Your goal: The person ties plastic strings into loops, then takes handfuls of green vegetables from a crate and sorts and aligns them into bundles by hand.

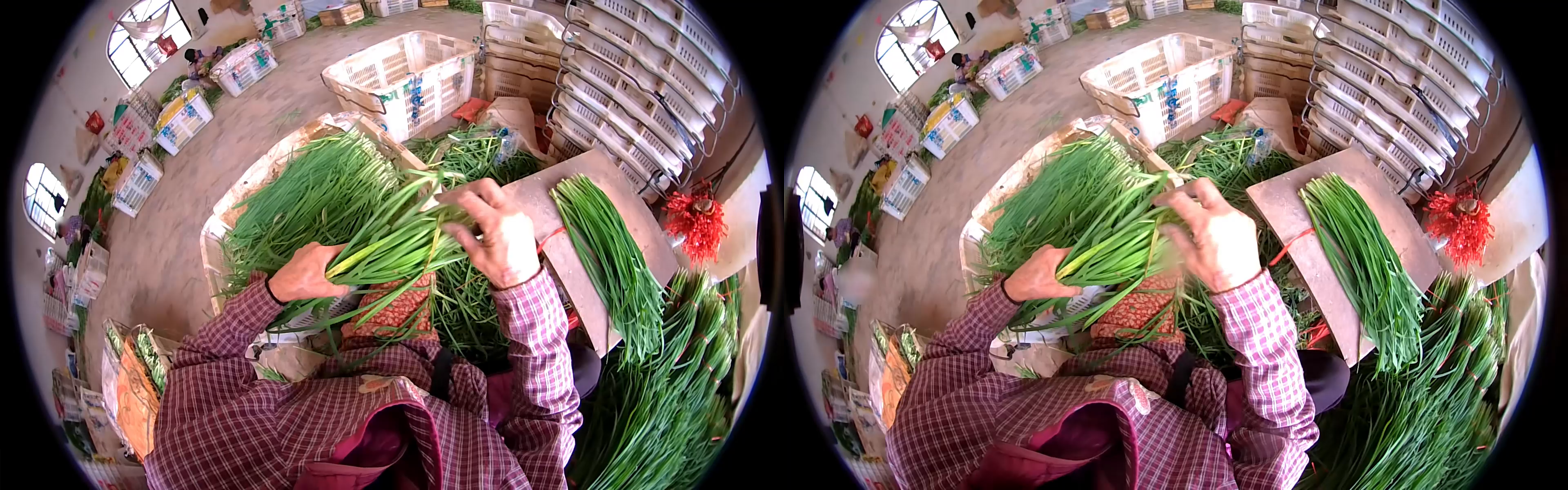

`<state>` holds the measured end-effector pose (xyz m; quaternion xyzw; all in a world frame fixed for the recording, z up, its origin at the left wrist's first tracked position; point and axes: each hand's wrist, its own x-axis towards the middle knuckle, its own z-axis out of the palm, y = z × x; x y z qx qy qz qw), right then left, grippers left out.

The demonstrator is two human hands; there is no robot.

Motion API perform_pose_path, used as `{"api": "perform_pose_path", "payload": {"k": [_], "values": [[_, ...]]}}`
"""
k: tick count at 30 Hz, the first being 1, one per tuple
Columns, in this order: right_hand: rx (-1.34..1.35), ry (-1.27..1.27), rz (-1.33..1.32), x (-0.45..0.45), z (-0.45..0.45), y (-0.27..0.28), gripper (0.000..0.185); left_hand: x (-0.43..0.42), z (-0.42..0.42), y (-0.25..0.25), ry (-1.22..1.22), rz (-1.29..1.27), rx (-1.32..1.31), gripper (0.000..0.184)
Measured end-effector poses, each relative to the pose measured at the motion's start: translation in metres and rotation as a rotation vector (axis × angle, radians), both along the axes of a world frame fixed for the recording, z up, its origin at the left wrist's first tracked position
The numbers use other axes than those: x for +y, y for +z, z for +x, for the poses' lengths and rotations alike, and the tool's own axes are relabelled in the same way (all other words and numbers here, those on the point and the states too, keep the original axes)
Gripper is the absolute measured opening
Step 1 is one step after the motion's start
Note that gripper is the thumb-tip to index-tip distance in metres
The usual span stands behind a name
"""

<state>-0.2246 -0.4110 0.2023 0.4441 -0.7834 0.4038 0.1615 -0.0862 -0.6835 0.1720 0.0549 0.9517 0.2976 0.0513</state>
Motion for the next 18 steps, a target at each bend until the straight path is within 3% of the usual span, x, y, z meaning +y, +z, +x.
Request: {"api": "perform_pose_path", "payload": {"k": [4,7,13,15,18], "values": [[0.03,0.103,0.084,-0.008,-0.009,-0.015,0.019,-0.003,-0.004,-0.002,-0.046,-0.141,0.107,0.058],[-0.02,0.05,-0.029,-0.012,-0.004,-0.024,0.015,0.001,-0.008,0.009,-0.001,-0.192,0.052,0.065],[0.114,-0.345,-0.13,-0.012,-0.017,-0.055,0.011,-0.001,-0.014,0.009,0.088,-0.35,0.089,0.069],[0.215,-0.441,-0.22,0.009,-0.035,-0.06,0.007,-0.02,-0.012,-0.008,0.081,-0.341,0.13,0.066],[0.311,-0.651,-0.117,0.068,-0.067,-0.076,0.006,-0.037,-0.004,-0.02,0.115,-0.331,0.274,0.065]]}}
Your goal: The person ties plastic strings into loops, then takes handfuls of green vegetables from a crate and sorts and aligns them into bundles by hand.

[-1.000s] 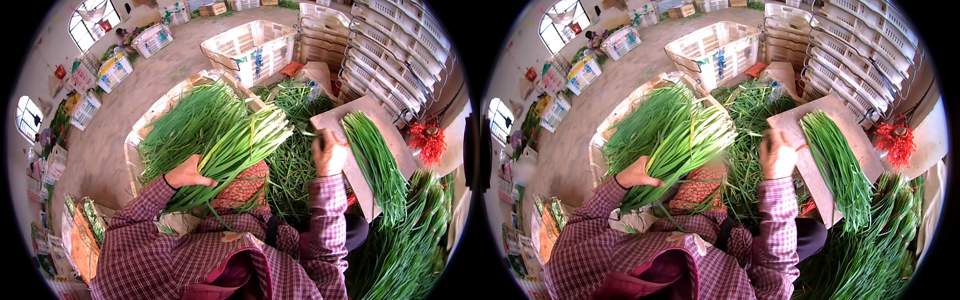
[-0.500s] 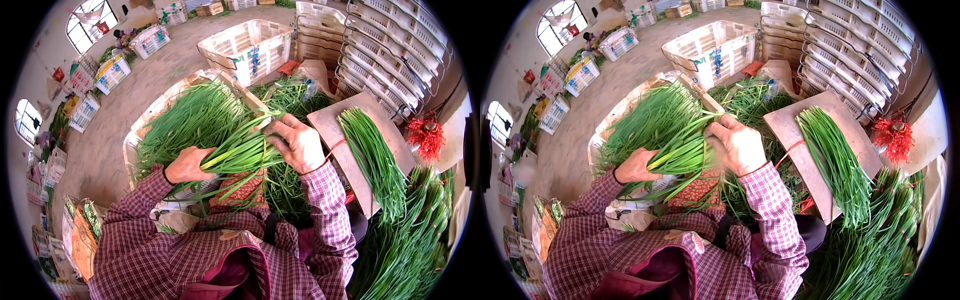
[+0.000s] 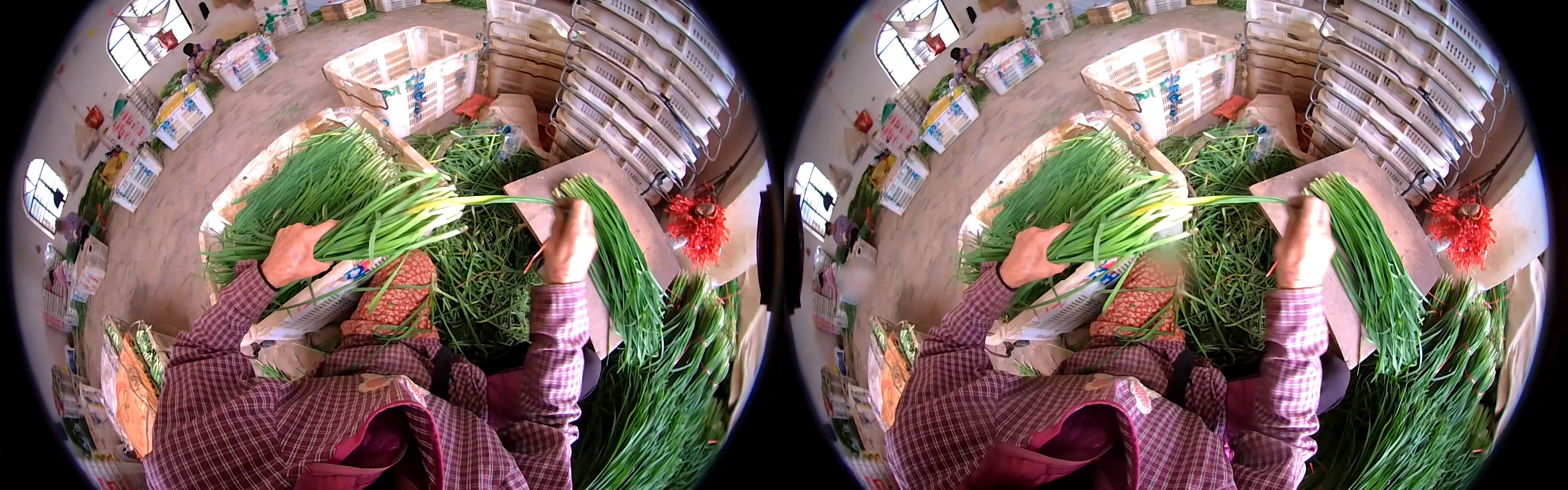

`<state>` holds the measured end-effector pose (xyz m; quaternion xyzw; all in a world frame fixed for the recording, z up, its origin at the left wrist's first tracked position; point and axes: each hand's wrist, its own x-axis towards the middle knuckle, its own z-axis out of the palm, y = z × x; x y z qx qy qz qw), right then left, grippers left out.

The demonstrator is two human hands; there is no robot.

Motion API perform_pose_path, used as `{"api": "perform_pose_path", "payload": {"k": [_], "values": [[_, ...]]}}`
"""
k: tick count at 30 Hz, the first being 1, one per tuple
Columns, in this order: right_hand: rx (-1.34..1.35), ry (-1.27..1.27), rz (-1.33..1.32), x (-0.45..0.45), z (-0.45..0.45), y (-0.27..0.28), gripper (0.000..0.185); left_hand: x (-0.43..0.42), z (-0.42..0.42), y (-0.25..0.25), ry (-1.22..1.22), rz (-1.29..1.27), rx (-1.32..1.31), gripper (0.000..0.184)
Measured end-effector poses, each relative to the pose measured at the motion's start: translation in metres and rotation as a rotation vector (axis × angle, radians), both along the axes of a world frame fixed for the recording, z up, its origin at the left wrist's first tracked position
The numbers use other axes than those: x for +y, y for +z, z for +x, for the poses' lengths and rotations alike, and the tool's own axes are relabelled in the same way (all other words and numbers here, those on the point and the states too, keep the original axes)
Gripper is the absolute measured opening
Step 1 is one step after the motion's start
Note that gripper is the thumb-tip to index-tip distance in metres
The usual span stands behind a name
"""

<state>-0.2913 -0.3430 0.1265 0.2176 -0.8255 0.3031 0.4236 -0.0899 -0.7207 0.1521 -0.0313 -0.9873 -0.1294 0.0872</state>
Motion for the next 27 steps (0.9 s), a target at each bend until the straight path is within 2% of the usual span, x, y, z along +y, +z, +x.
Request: {"api": "perform_pose_path", "payload": {"k": [1,3,4,5,7,9,13,17,19,21,22,25,26,27], "values": [[-0.042,-0.067,0.017,0.017,-0.007,-0.009,0.008,-0.002,0.002,0.001,0.004,0.001,-0.001,0.065],[-0.252,-0.16,0.309,0.044,-0.001,-0.015,0.01,-0.004,0.004,0.002,0.04,-0.032,0.012,0.064],[-0.549,-0.223,0.391,0.049,-0.001,-0.022,0.01,-0.004,0.005,0.004,0.039,-0.064,0.02,0.063],[-0.55,-0.208,0.438,0.043,0.016,-0.011,0.006,-0.002,0.005,0.005,0.039,-0.064,0.02,0.063],[-0.485,-0.082,0.323,0.021,0.032,0.009,0.011,0.003,0.003,0.007,-0.043,-0.054,0.15,0.063],[-0.326,0.124,0.147,-0.005,0.035,0.016,0.011,0.01,0.0,0.012,-0.052,-0.072,0.154,0.064],[-0.246,0.473,-0.031,-0.048,0.039,0.04,0.02,0.017,-0.002,0.018,-0.057,-0.118,0.119,0.063],[-0.505,0.627,-0.218,-0.067,0.035,0.038,0.026,0.022,-0.001,0.021,-0.069,-0.173,0.098,0.064],[-0.569,0.637,-0.201,-0.068,0.034,0.04,0.032,0.024,-0.001,0.02,-0.082,-0.229,0.121,0.066],[-0.475,0.589,-0.001,-0.07,0.032,0.037,0.038,0.025,-0.002,0.022,-0.088,-0.276,0.121,0.066],[-0.552,0.623,0.03,-0.071,0.032,0.036,0.042,0.025,-0.002,0.022,-0.091,-0.325,0.124,0.066],[-0.517,0.594,0.122,-0.077,0.037,0.025,0.024,0.021,-0.005,0.017,-0.116,-0.368,0.179,0.067],[-0.387,0.579,0.073,-0.079,0.04,0.022,0.016,0.02,-0.005,0.018,-0.112,-0.366,0.179,0.067],[-0.388,0.583,0.076,-0.079,0.041,0.017,0.016,0.019,-0.005,0.018,-0.103,-0.403,0.186,0.067]]}}
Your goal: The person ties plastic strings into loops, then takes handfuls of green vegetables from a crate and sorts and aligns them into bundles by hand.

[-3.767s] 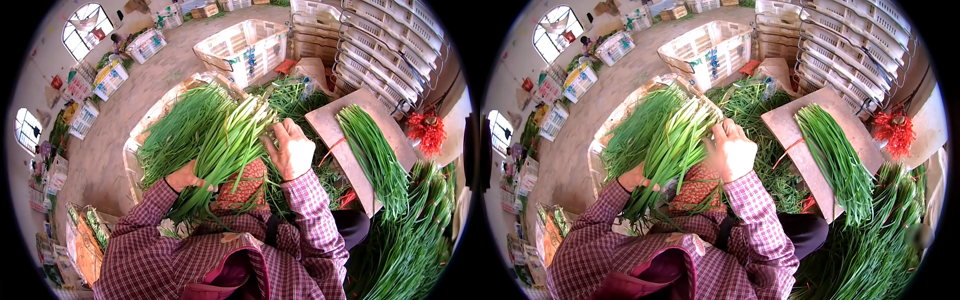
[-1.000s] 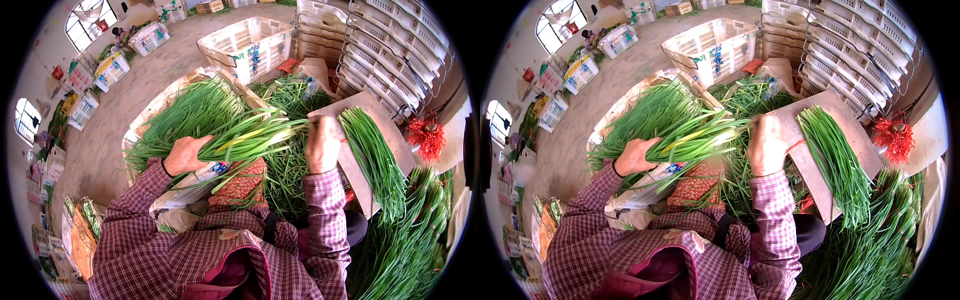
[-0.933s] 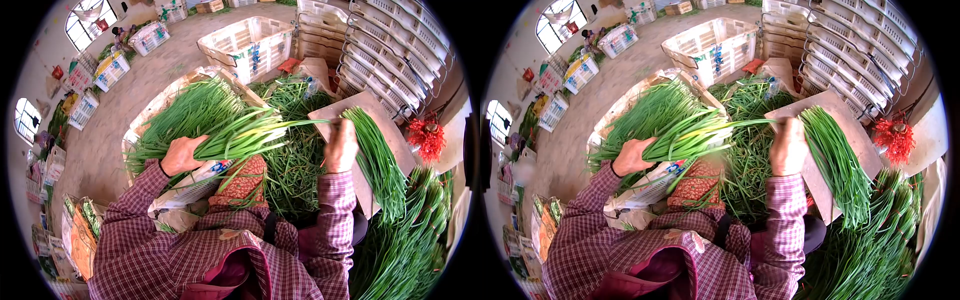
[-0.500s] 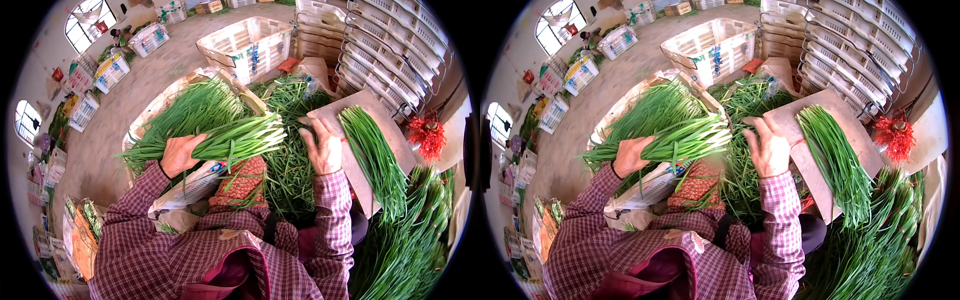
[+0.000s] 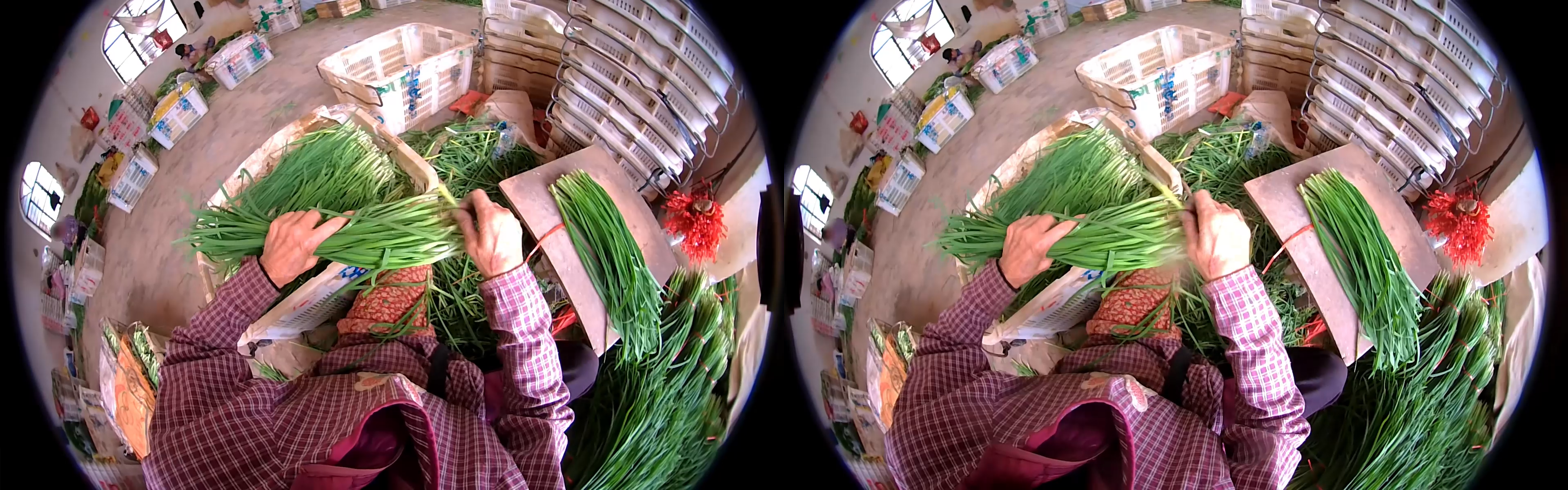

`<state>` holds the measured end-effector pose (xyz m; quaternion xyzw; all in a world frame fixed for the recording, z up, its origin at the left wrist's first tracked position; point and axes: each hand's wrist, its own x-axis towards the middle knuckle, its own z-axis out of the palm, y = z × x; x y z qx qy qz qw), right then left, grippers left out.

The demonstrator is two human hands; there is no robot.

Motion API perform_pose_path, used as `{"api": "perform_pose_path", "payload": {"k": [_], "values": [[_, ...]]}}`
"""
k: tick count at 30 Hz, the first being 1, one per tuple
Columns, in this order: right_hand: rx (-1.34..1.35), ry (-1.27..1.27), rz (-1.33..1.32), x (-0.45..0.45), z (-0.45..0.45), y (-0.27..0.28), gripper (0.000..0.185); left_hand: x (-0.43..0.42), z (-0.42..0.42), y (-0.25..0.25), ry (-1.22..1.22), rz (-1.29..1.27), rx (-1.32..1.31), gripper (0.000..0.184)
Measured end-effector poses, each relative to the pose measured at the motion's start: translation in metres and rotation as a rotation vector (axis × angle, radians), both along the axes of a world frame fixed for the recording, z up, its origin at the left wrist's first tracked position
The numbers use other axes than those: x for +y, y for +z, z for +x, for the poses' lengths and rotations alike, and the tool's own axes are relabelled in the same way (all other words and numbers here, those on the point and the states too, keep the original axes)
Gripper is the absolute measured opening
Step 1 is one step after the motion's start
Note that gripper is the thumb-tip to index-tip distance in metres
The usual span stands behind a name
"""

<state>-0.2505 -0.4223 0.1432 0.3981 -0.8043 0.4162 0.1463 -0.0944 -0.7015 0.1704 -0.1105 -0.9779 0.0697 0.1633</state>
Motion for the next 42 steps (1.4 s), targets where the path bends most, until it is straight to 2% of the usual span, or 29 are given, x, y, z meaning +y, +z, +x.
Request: {"api": "perform_pose_path", "payload": {"k": [2,5,6,8,12,15,16,18,22,24,25,26,28,29,31,32,34,36,37,40,42], "values": [[0.1,-0.308,0.03,0.004,-0.001,-0.015,0.013,-0.003,0.001,-0.001,0.008,-0.035,0.006,0.068],[0.203,-0.561,0.263,0.036,-0.026,-0.056,0.012,-0.009,0.002,-0.001,-0.023,-0.065,0.071,0.072],[0.103,-0.577,0.4,0.049,-0.023,-0.052,0.012,-0.01,0.002,0.001,-0.022,-0.063,0.071,0.072],[0.142,-0.562,0.421,0.061,-0.013,-0.037,0.014,-0.011,0.003,0.003,-0.035,-0.056,0.07,0.076],[-0.09,-0.314,0.055,0.029,0.007,0.007,0.025,-0.004,0.0,0.005,-0.045,-0.097,0.085,0.082],[0.121,-0.295,0.147,-0.004,0.015,0.007,0.042,0.0,-0.001,0.008,-0.048,-0.126,0.068,0.082],[0.049,-0.216,0.138,-0.009,0.017,0.008,0.038,0.001,-0.002,0.009,-0.05,-0.127,0.068,0.082],[0.105,-0.191,0.141,-0.012,0.014,0.001,0.029,0.002,-0.002,0.012,-0.071,-0.12,0.08,0.08],[0.127,-0.449,0.193,0.024,-0.011,-0.028,0.013,-0.004,0.0,0.011,-0.063,-0.131,0.102,0.078],[0.182,-0.623,0.334,0.049,-0.025,-0.037,0.009,-0.006,0.001,0.01,-0.059,-0.137,0.108,0.078],[0.168,-0.633,0.423,0.061,-0.024,-0.037,0.012,-0.007,0.001,0.009,-0.062,-0.133,0.108,0.078],[0.092,-0.634,0.468,0.064,-0.023,-0.031,0.022,-0.008,0.001,0.009,-0.068,-0.14,0.104,0.077],[-0.008,-0.528,0.303,0.054,-0.013,-0.01,0.031,-0.006,-0.001,0.01,-0.078,-0.147,0.099,0.077],[-0.195,-0.396,0.128,0.046,-0.012,-0.007,0.044,-0.004,-0.002,0.01,-0.098,-0.142,0.107,0.075],[-0.383,-0.189,0.003,0.027,-0.018,-0.02,0.075,0.0,-0.003,0.012,-0.118,-0.139,0.116,0.073],[-0.438,-0.127,0.001,0.015,-0.012,-0.021,0.078,0.003,-0.005,0.014,-0.129,-0.136,0.124,0.071],[-0.411,-0.001,-0.169,-0.012,-0.005,-0.042,0.067,0.01,-0.008,0.015,-0.148,-0.133,0.131,0.068],[-0.562,-0.062,-0.277,-0.017,-0.002,-0.043,0.05,0.015,-0.011,0.015,-0.138,-0.154,0.139,0.065],[-0.467,-0.129,-0.323,-0.019,0.001,-0.045,0.034,0.018,-0.014,0.014,-0.146,-0.153,0.137,0.065],[-0.504,-0.294,-0.383,-0.012,-0.002,-0.052,0.03,0.028,-0.02,0.009,-0.186,-0.109,0.124,0.063],[-0.493,-0.398,-0.6,-0.013,-0.011,-0.068,0.028,0.033,-0.027,0.008,-0.198,-0.124,0.144,0.062]]}}
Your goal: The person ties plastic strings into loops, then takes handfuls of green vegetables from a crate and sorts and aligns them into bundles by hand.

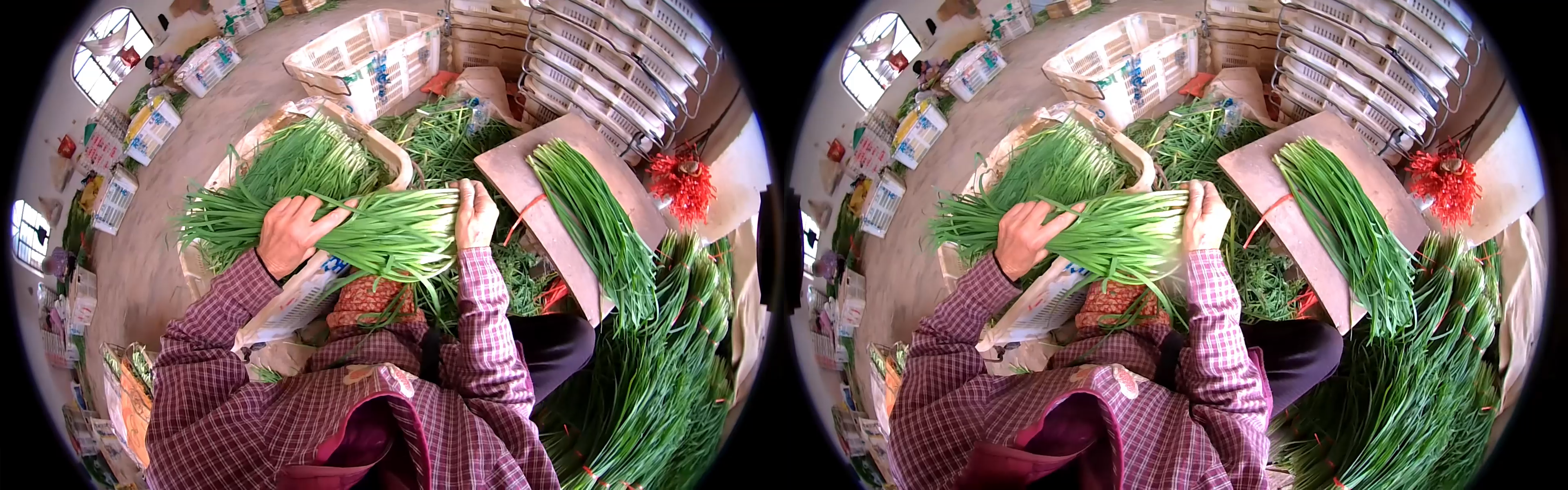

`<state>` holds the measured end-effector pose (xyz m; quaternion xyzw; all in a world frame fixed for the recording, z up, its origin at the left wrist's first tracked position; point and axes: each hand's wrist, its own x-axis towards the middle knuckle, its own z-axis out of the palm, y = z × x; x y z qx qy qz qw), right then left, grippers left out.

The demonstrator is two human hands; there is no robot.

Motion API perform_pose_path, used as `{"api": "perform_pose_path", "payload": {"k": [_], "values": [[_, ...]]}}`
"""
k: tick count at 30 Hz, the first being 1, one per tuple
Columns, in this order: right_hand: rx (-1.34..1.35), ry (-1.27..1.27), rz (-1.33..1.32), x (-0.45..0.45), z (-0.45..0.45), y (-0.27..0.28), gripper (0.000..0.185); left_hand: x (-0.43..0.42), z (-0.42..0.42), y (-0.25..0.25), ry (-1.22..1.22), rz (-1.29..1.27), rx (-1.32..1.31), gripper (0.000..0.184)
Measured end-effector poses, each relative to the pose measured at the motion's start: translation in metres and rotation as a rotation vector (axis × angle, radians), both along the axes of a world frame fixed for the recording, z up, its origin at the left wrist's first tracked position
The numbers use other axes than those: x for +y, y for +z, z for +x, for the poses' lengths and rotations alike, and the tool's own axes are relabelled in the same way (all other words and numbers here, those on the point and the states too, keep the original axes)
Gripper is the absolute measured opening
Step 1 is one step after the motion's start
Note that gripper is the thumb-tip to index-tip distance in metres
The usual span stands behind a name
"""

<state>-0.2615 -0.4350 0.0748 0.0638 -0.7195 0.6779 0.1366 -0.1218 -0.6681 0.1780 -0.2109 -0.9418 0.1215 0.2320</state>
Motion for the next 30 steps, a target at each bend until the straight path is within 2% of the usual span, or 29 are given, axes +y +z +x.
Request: {"api": "perform_pose_path", "payload": {"k": [2,4,6,7,8,10,11,12,14,16,17,19,20,21,22,24,25,26,29,30], "values": [[-0.011,-0.069,-0.213,0.0,-0.017,-0.028,0.029,0.001,-0.005,-0.004,-0.022,0.02,-0.008,0.063],[0.007,-0.192,-0.316,0.006,-0.028,-0.041,0.025,0.005,-0.008,-0.002,-0.025,-0.008,0.022,0.062],[-0.392,-0.09,-0.781,0.046,-0.027,-0.034,0.02,0.006,-0.005,0.003,-0.024,-0.031,0.027,0.061],[-0.317,-0.084,-0.84,0.056,-0.029,-0.039,0.019,0.007,-0.003,0.004,0.003,0.006,0.017,0.061],[-0.277,-0.048,-0.707,0.064,-0.031,-0.047,0.033,0.007,-0.004,0.005,0.029,0.039,0.008,0.061],[-0.358,0.093,-0.48,0.065,-0.005,-0.011,0.048,0.005,-0.004,0.004,0.018,0.026,-0.003,0.059],[-0.434,0.22,-0.348,0.066,0.011,0.014,0.062,0.004,-0.006,0.002,0.011,0.005,0.001,0.059],[-0.265,0.331,-0.243,0.058,0.013,0.008,0.061,0.004,-0.007,0.001,0.002,-0.016,0.004,0.058],[-0.285,0.482,-0.114,0.046,0.035,0.019,0.063,0.007,-0.009,-0.001,0.003,-0.029,-0.005,0.058],[-0.384,0.228,-0.096,0.028,0.038,0.005,0.062,0.011,-0.012,0.0,0.005,-0.047,-0.006,0.058],[-0.285,0.244,-0.115,0.03,0.041,0.013,0.059,0.012,-0.012,0.0,-0.017,0.0,0.013,0.06],[-0.252,0.128,-0.241,0.023,0.038,0.003,0.032,0.016,-0.01,-0.001,-0.043,0.045,0.024,0.061],[-0.198,0.139,-0.268,0.023,0.026,-0.016,0.031,0.019,-0.01,0.0,-0.019,0.042,0.009,0.062],[-0.26,0.136,-0.337,0.024,0.026,-0.013,0.033,0.021,-0.011,0.0,0.003,0.04,-0.004,0.062],[-0.22,0.17,-0.6,0.02,0.018,-0.032,0.035,0.022,-0.013,0.001,-0.003,0.04,-0.001,0.062],[-0.364,0.047,-0.877,0.016,0.003,-0.053,0.038,0.023,-0.014,0.001,-0.025,0.037,0.009,0.063],[-0.415,0.016,-0.866,0.02,0.003,-0.056,0.046,0.022,-0.015,0.0,-0.027,0.036,0.011,0.063],[-0.413,0.016,-0.866,0.023,0.002,-0.054,0.046,0.021,-0.017,-0.002,-0.025,0.022,0.027,0.063],[-0.439,0.249,-0.994,0.038,0.004,-0.042,0.064,0.019,-0.017,0.001,-0.011,0.008,0.038,0.065],[-0.362,0.288,-0.874,0.041,0.006,-0.04,0.063,0.02,-0.017,0.004,0.001,0.009,0.036,0.066]]}}
